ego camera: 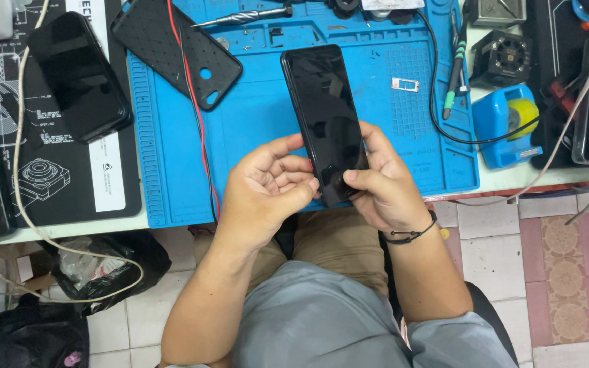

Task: The person holds a smartphone on a blue repair mat, pries off and removes the back cover, and opens the phone to expose the battery and internal components. They hold the opened phone, turn it to view the internals, and use tweezers to work on the rear housing near the camera area.

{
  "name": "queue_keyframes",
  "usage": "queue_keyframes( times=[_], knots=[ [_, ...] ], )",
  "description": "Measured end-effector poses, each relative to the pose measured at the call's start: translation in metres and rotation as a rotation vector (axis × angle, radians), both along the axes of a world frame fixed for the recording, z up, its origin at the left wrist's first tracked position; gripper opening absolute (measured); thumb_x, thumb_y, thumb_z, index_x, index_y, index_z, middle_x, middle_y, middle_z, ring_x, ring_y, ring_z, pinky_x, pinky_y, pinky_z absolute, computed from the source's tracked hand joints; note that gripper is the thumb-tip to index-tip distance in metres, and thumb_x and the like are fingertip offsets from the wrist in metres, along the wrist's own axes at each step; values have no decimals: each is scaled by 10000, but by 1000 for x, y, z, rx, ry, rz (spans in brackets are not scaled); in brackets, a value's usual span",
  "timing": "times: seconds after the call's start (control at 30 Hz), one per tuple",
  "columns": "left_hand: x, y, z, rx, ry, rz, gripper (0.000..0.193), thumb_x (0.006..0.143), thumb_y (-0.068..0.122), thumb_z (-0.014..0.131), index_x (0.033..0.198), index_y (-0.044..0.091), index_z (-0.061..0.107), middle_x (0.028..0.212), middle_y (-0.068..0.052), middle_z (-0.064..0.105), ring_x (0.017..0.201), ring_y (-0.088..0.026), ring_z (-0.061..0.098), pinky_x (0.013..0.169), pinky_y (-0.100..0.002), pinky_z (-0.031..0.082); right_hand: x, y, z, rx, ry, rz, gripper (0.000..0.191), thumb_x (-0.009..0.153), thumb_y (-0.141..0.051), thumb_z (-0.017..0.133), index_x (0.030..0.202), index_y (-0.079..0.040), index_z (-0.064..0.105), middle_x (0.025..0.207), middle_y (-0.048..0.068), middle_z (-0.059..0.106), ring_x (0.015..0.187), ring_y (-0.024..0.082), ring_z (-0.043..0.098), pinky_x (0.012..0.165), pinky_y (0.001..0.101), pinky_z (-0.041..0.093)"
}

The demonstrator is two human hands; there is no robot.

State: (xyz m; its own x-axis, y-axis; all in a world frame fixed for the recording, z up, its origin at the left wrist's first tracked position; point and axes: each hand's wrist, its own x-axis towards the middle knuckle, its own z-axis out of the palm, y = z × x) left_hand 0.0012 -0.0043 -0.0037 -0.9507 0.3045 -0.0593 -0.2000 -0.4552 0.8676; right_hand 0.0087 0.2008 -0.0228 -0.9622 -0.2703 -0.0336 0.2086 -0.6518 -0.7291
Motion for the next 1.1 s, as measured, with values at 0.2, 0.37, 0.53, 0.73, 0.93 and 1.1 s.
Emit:
queue_keyframes(
  times=[0.2,0.37,0.53,0.73,0.93,1.1],
  knots=[
    [2,-1,7,-75,17,-47,637,838,-105,706,1441,-82,503,1090,-129,691,998,-166,700,910,-297,596,5,1,-3,5,9,-37,638,937,56,583,1532,-24,367,1418,147,554,1262,243,617,1044,418,550],
    [2,0,10,-100,-11,-41,622,831,-101,708,1426,-95,523,1091,-166,714,968,-187,727,883,-303,613,6,2,-1,6,2,-22,659,928,55,579,1539,-32,349,1411,155,551,1253,249,615,1026,430,557],
    [6,0,11,-119,-24,-18,575,833,-99,714,1384,-99,549,1065,-173,727,919,-186,742,839,-307,627,10,2,1,34,27,-23,670,923,57,591,1541,-23,346,1418,150,546,1272,245,605,1039,433,552],
    [8,-1,12,-135,-22,-21,543,838,-99,710,1362,-101,565,1031,-161,730,886,-180,742,810,-302,627,15,1,2,58,29,-38,685,915,61,603,1542,-28,343,1415,154,545,1288,246,590,1064,430,530],
    [6,-4,7,-82,-25,-60,606,846,-108,700,1424,-92,518,1052,-157,709,908,-182,729,825,-303,618,16,-3,3,70,50,-71,658,912,63,595,1522,-14,361,1429,145,535,1306,240,589,1085,427,526],
    [2,-7,3,-14,-7,-127,722,829,-122,689,1509,-53,456,1050,-142,703,903,-176,711,819,-305,614,17,-5,5,52,21,-58,615,913,46,580,1490,-9,375,1355,158,554,1168,295,640,934,477,594]
  ],
)
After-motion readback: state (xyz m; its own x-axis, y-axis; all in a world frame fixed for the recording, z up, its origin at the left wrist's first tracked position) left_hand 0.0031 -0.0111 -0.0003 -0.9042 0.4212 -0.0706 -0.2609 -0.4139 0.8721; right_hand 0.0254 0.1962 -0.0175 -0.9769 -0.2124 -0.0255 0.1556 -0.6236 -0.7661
